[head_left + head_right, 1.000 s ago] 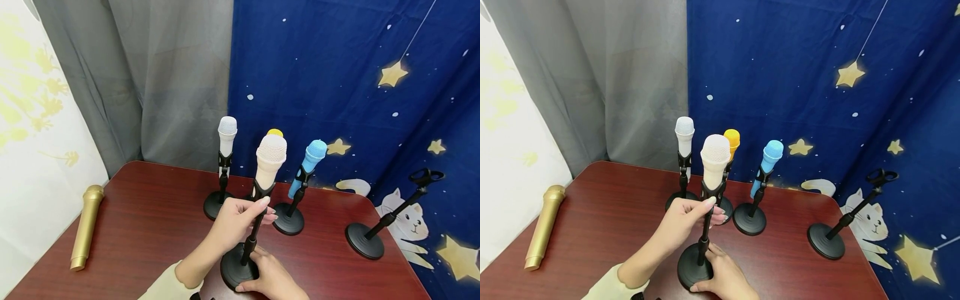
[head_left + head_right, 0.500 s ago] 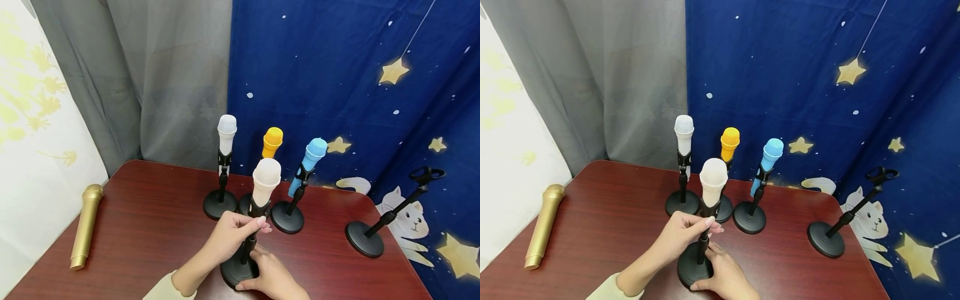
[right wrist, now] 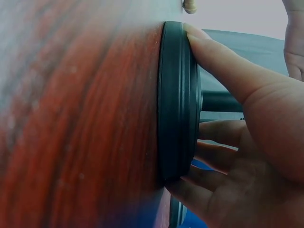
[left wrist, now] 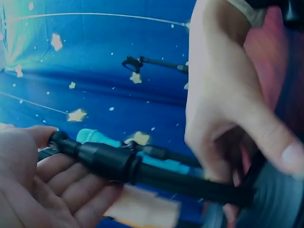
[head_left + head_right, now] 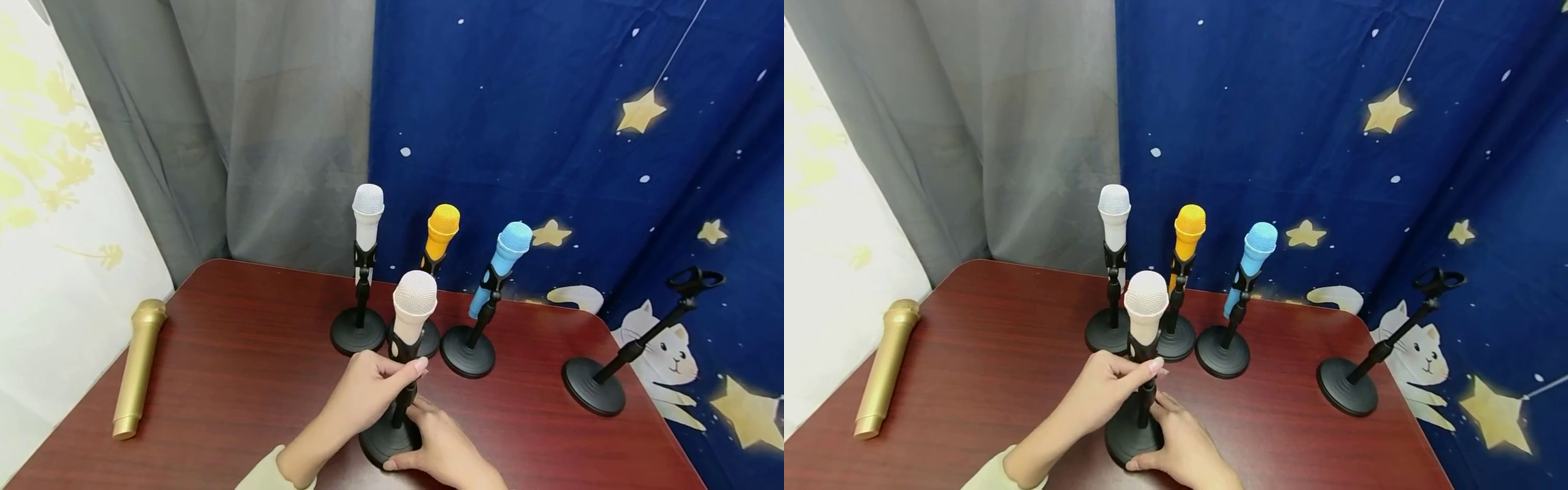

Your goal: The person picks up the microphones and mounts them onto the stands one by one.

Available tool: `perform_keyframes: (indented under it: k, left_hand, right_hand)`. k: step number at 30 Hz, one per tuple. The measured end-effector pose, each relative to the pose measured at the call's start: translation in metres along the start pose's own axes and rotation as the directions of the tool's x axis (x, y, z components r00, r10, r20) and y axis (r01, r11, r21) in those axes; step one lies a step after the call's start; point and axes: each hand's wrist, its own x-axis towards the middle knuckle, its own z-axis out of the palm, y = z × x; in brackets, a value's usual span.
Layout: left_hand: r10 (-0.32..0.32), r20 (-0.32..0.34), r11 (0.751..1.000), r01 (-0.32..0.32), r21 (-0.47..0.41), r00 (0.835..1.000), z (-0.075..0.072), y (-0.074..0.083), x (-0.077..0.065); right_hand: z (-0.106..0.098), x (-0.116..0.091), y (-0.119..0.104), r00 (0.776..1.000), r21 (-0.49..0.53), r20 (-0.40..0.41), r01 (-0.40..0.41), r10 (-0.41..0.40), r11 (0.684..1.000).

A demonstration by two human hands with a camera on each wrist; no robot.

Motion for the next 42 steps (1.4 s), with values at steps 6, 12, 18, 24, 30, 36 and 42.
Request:
perform_keyframes:
  k: [6,12,18,24,30,36,42]
  left_hand:
    - [-0.035,-0.015,0.998,0.036,0.046,0.999,0.000,-0.001,-0.005]
    - [-0.159,-0.174,0.965,0.116,-0.235,0.972,0.013,-0.015,-0.008]
    - [-0.057,-0.175,0.888,-0.030,-0.459,0.983,0.019,-0.037,-0.011]
    - [0.319,-0.345,0.884,-0.408,-0.227,0.883,0.030,-0.048,-0.021]
    - [0.643,-0.398,0.765,-0.524,0.373,0.655,0.026,-0.043,-0.025]
    - [0.601,-0.389,0.795,-0.472,0.380,0.699,0.022,-0.039,-0.026]
    - [0.654,-0.386,0.744,-0.463,0.481,0.650,0.025,-0.034,-0.024]
  right_hand:
    - [0.001,0.000,0.001,1.000,0.006,0.005,-0.016,0.016,1.000]
    - [0.005,-0.001,0.001,1.000,0.016,0.005,-0.004,0.003,1.000]
    - [0.006,-0.002,0.002,1.000,0.012,0.016,-0.015,0.014,1.000]
    - [0.007,-0.004,0.001,1.000,0.015,-0.023,0.002,-0.002,1.000]
    - [0.007,-0.004,0.000,1.000,-0.012,-0.015,-0.001,0.001,1.000]
    - [0.001,-0.002,-0.001,1.000,-0.009,-0.023,0.003,-0.003,1.000]
    - [0.001,-0.003,0.000,0.999,-0.001,-0.047,0.005,-0.005,1.000]
